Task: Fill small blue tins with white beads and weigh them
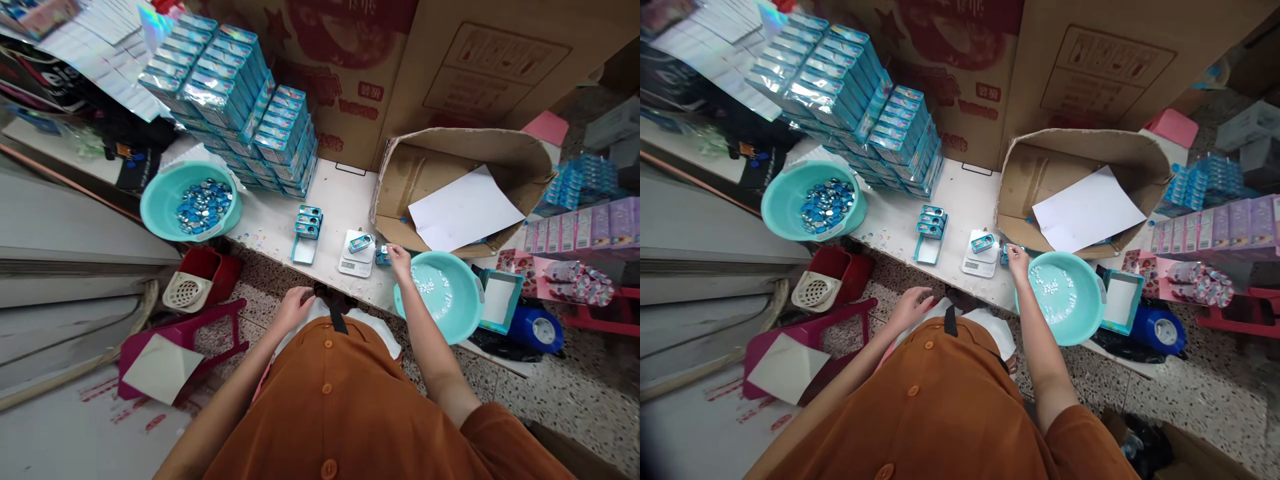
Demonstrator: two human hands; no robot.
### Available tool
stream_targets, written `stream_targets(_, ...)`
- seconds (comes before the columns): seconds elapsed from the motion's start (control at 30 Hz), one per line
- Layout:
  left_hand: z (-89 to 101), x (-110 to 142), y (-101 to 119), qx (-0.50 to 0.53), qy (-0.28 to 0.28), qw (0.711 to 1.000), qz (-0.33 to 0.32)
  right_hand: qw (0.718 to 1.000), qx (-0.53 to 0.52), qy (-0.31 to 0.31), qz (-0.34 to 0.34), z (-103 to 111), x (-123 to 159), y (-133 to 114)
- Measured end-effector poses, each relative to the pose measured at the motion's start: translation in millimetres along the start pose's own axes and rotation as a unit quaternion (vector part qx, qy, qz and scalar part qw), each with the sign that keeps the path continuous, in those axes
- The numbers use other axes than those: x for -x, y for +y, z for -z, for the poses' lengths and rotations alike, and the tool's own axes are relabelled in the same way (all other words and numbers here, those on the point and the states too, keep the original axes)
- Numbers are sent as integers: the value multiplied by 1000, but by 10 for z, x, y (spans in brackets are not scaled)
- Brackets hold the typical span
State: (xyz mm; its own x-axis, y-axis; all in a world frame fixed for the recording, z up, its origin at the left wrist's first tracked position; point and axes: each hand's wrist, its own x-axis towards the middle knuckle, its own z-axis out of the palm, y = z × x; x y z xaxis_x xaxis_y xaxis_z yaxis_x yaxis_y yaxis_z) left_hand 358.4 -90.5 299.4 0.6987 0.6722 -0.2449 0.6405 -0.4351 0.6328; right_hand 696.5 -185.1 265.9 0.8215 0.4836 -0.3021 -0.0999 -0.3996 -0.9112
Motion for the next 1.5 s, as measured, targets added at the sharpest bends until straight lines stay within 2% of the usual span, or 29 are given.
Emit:
stream_targets(0.17,-47,77,-32,9,32,999,16,995,84,-4,58,-152,-87,-61)
stream_targets(0.4,-132,183,-14,21,63,997,43,980,136,-65,133,-363,-174,-251)
stream_targets(0.5,-143,228,20,26,60,996,56,970,168,-56,169,-412,-248,-272)
stream_targets(0.63,-151,281,34,34,60,994,84,955,220,-85,180,-402,-296,-254)
stream_targets(0.7,-163,299,22,38,61,993,92,958,218,-77,167,-355,-274,-240)
stream_targets(0.77,-178,306,10,41,61,993,94,973,183,-43,137,-281,-225,-226)
stream_targets(0.9,-207,280,11,39,53,994,84,1000,18,10,-8,-108,-101,-174)
stream_targets(0.97,-217,246,21,39,48,996,70,990,-96,25,-100,-29,-49,-129)
stream_targets(1.03,-222,202,29,38,45,997,58,971,-175,43,-158,42,-4,-80)
stream_targets(1.1,-220,155,35,34,42,997,52,961,-206,64,-175,106,39,-37)
stream_targets(1.23,-212,73,57,25,27,999,40,956,-226,83,-167,209,119,7)
stream_targets(1.37,-226,32,93,19,11,999,32,955,-248,73,-142,292,185,12)
stream_targets(1.5,-255,9,108,17,3,1000,16,949,-271,56,-150,399,273,23)
